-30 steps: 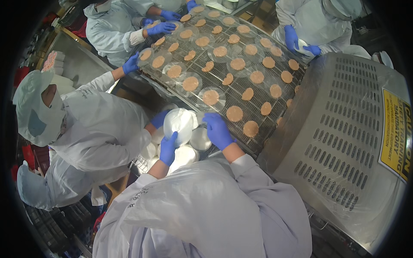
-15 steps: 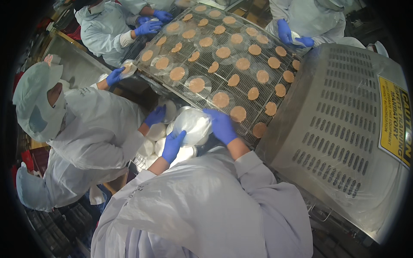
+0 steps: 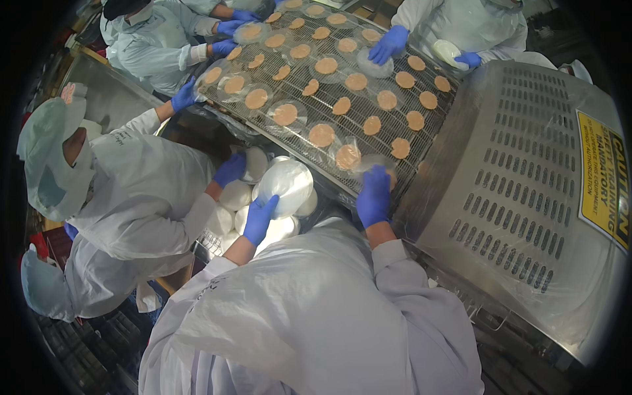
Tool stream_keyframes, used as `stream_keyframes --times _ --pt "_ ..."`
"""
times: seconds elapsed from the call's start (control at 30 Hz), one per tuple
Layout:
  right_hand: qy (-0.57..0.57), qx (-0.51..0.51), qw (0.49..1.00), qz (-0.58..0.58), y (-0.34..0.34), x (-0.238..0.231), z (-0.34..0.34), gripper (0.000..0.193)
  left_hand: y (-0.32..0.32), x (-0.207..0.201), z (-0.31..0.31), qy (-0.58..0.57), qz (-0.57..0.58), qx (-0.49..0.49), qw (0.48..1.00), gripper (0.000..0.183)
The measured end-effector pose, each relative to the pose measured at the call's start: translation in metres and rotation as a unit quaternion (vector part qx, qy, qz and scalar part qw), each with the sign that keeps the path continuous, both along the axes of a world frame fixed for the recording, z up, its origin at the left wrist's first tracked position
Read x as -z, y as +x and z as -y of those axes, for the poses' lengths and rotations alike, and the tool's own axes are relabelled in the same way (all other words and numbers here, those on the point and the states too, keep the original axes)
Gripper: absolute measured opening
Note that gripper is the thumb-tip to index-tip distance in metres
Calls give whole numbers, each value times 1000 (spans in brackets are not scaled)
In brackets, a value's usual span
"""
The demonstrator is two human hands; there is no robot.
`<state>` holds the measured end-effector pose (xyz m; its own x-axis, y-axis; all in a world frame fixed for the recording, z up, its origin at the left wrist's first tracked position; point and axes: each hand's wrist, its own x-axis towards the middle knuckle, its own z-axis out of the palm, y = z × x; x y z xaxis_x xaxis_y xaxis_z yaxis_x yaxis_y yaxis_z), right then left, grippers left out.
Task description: The person repeatedly picks white round food items from a wire basket and places them onto a metal mesh conveyor belt. The person works alongside other staff in a commercial kitchen environment, maintaining a steady pace of item placement.
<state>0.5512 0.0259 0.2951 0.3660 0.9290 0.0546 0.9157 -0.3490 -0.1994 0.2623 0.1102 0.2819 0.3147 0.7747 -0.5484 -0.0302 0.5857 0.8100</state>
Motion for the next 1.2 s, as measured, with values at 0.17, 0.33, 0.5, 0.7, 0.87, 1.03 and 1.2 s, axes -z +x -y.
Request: stream_keyframes --times 0.17,0.33,0.5,0.7,0.87,1.03,1.2 --pt "27 9 933 -358 -34 -33 -30 39 12 -4 -13 18 -7 65 998 36" --pt "70 -39 901 -426 -54 -24 -97 29 35 -25 -23 32 9 -16 999 32" --pt "-21 53 883 -465 -13 -61 -151 25 25 -26 -34 6 14 -35 999 29" --pt "51 -13 872 -487 -41 -37 -164 38 18 -28 -44 -19 24 -60 998 26" --pt "-24 27 832 -554 -58 -29 -171 39 23 -38 -69 6 0 6 1000 30" --pt "128 -53 884 -447 -63 -18 -186 30 31 -28 -86 5 -9 -29 1000 33" --pt "92 90 879 -459 62 -41 -207 18 30 -12 -81 -10 41 -77 996 37"
